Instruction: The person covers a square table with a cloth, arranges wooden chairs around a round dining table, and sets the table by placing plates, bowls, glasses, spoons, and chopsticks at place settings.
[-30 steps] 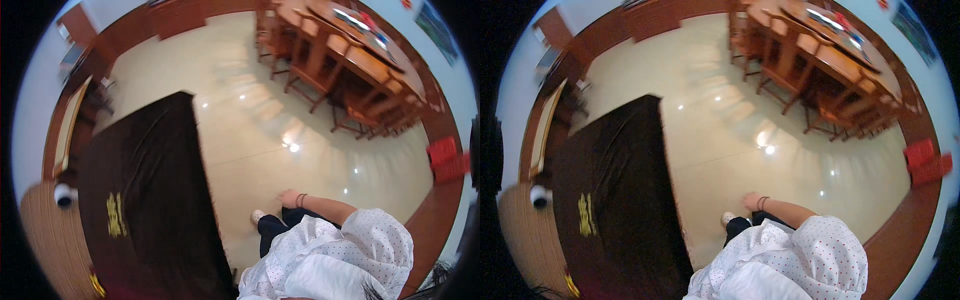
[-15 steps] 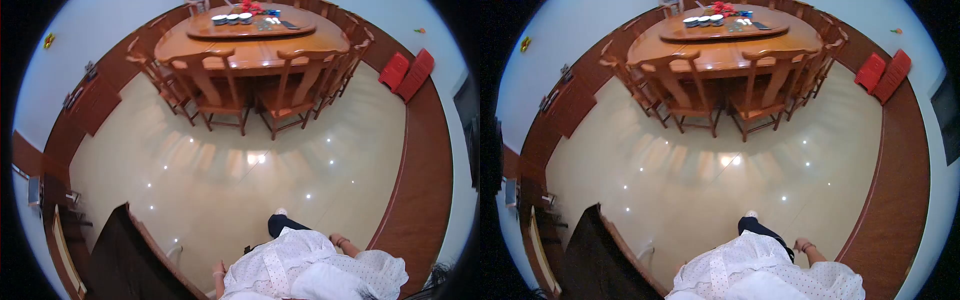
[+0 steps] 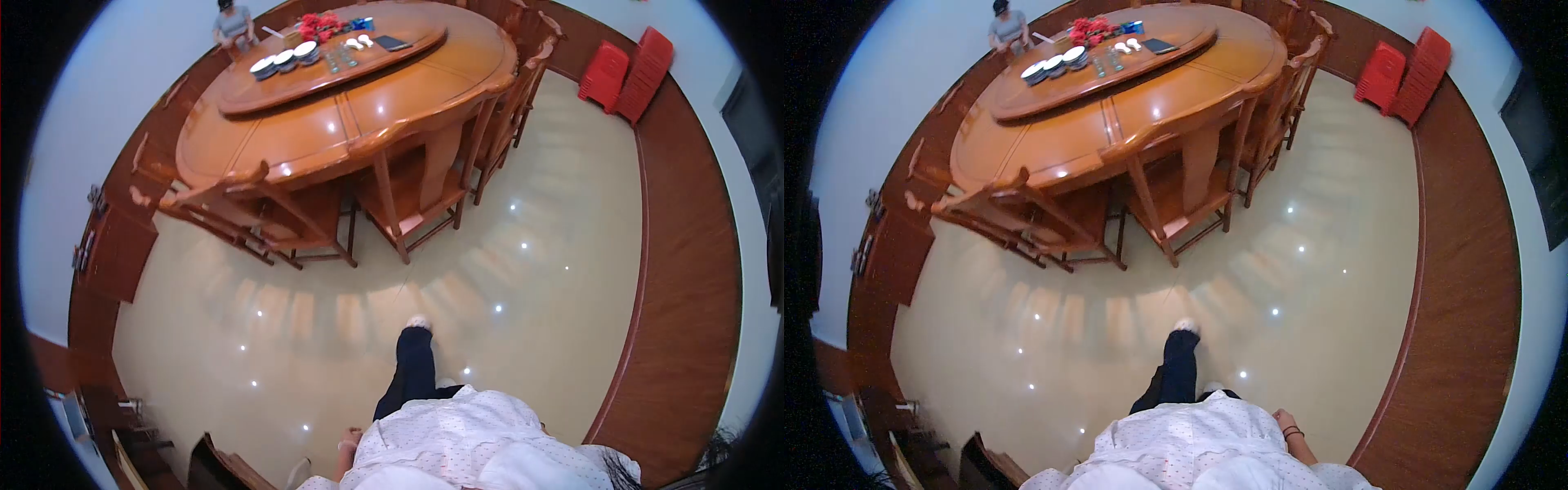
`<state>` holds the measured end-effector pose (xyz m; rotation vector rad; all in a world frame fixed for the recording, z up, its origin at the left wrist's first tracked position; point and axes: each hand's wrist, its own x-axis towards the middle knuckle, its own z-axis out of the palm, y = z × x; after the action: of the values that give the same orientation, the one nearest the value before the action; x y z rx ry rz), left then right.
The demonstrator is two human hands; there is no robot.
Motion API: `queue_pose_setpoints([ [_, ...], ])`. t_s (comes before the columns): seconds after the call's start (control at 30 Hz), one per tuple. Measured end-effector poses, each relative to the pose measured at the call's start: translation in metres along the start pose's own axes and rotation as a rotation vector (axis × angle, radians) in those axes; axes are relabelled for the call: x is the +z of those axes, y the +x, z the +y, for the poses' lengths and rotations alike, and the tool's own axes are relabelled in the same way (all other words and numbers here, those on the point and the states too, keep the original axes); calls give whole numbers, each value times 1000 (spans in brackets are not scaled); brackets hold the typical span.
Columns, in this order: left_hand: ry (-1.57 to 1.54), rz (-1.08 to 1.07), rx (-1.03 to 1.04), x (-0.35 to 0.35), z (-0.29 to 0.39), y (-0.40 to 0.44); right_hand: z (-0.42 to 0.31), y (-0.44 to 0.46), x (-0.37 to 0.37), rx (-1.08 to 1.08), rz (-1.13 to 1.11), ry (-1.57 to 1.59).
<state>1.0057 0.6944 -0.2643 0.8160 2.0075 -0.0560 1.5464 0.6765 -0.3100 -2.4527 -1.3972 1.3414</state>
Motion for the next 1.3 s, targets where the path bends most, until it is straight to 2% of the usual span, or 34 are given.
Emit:
queue_pose_setpoints([
  [0.07, 153, -44, -78, -20, 5, 29, -44, 8, -30, 2, 9, 92],
  [0.1, 229, -69, -96, -33, 16, 45, -39, 32, -25, -23, 102, 153],
  [0.13, 286, -104, -125, -50, 31, 56, -67, 29, -39, -2, 115, 180],
  [0.2, 342, -173, -113, -82, 86, 90, -123, 17, -91, 212, 310, 408],
  [0.23, 345, -200, -81, -95, 118, 109, -127, 26, -94, 261, 297, 398],
  [0.27, 339, -223, -38, -105, 156, 128, -125, 29, -90, 288, 308, 414],
  [0.33, 271, -268, 76, -121, 255, 164, -116, 46, -68, 153, 269, 579],
  [0.43, 205, -413, 228, -132, 429, 178, -143, 47, -74, 365, 192, 563],
  [0.53, 342, -606, 399, -106, 583, 163, -155, 68, -92, 493, 170, 587],
  [0.6, 419, -654, 465, -69, 656, 157, -152, 85, -108, 555, 156, 601],
  [0.67, 692, -748, 533, -29, 718, 143, -143, 107, -125, 608, 134, 610],
  [0.7, 858, -785, 440, -4, 745, 147, -135, 121, -137, 626, 122, 611],
  [0.73, 850, -788, 457, 22, 768, 157, -126, 137, -150, 637, 102, 603],
  [0.8, 1024, -758, 729, 65, 804, 173, -105, 173, -186, 648, 73, 585],
  [0.87, 964, -740, 742, 73, 868, 147, -84, 211, -230, 636, 56, 553],
  [0.93, 825, -799, 665, 90, 923, 134, -61, 255, -282, 597, 61, 494],
  [1.0, 846, -776, 644, 99, 979, 114, -32, 321, -349, 502, 151, 402],
  [1.07, 829, -671, 830, 102, 1043, 76, -13, 403, -434, 394, 331, 388],
  [1.1, 856, -600, 964, 111, 1066, 77, -15, 453, -493, 302, 484, 599],
  [1.17, 762, -591, 1002, 129, 1122, 68, -47, 531, -627, 165, 546, 817],
  [1.2, 692, -590, 1036, 132, 1147, 57, -68, 558, -685, 59, 611, 690],
  [1.23, 635, -679, 935, 130, 1187, 31, -102, 570, -740, -8, 609, 786],
  [1.3, 619, -712, 1050, 144, 1255, 14, -118, 612, -822, -107, 633, 852],
])
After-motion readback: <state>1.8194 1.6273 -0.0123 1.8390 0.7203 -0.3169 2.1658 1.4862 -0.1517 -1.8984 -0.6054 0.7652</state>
